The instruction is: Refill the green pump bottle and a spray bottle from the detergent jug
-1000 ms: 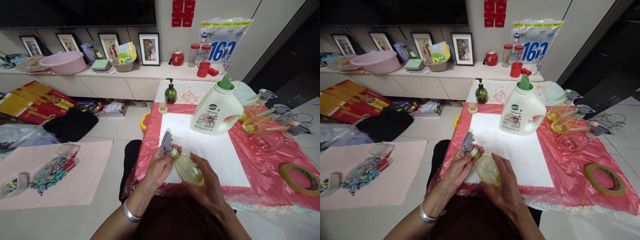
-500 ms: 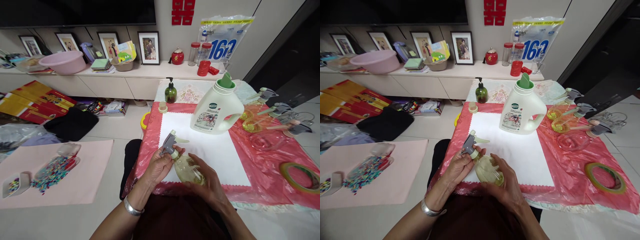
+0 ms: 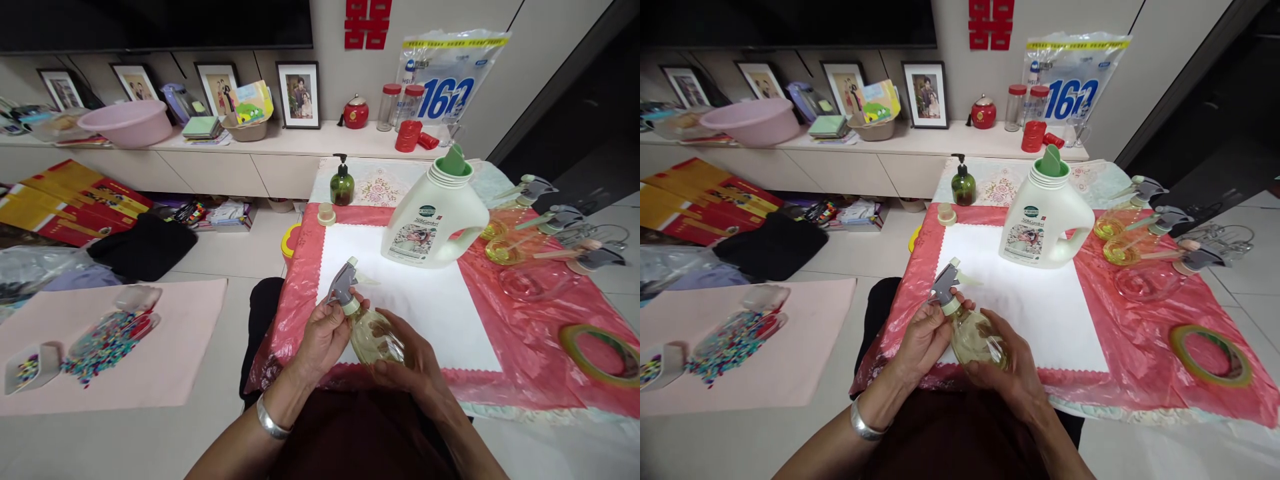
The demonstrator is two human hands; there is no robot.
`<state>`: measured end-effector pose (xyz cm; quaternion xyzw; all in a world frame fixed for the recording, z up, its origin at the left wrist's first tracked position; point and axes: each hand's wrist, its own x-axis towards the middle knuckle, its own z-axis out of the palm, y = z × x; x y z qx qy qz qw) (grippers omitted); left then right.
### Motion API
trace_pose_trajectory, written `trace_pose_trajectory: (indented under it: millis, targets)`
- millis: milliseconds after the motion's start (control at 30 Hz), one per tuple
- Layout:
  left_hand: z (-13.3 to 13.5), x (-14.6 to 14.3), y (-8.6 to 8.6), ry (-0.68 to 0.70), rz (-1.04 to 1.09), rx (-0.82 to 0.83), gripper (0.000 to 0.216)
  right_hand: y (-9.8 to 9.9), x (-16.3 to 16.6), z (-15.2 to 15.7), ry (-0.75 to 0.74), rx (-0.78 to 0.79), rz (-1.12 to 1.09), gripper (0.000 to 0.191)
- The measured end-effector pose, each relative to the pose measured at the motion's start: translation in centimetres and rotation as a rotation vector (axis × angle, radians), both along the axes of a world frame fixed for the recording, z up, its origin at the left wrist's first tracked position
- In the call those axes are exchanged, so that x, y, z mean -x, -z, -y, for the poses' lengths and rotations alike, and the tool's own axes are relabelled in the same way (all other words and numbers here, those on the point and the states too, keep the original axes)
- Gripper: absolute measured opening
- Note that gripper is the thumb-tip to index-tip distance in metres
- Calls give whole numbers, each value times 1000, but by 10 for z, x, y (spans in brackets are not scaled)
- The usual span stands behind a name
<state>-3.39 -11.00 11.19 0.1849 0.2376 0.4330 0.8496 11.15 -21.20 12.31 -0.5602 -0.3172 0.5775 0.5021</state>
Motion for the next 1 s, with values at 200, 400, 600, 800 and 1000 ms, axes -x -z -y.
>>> trace_pose_trajectory:
  millis: [200,400,600,800,1000]
  targets:
    - [7,-5,-5,-74,-40,-18,43,2,2,0,37,3,70,78]
    - [4,-5,-4,-38,-38,-22,40,-3,0,-2,-12,-39,36,73]
    - [0,-2,-8,-13,-20,-41,39,0,-3,-2,-34,-66,-70,67]
    - [4,1,-10,9,-16,-34,42,-3,2,-5,-36,-91,-129,66]
    - [2,1,-12,-27,-57,8,42,-8,3,-5,-24,-50,-123,68]
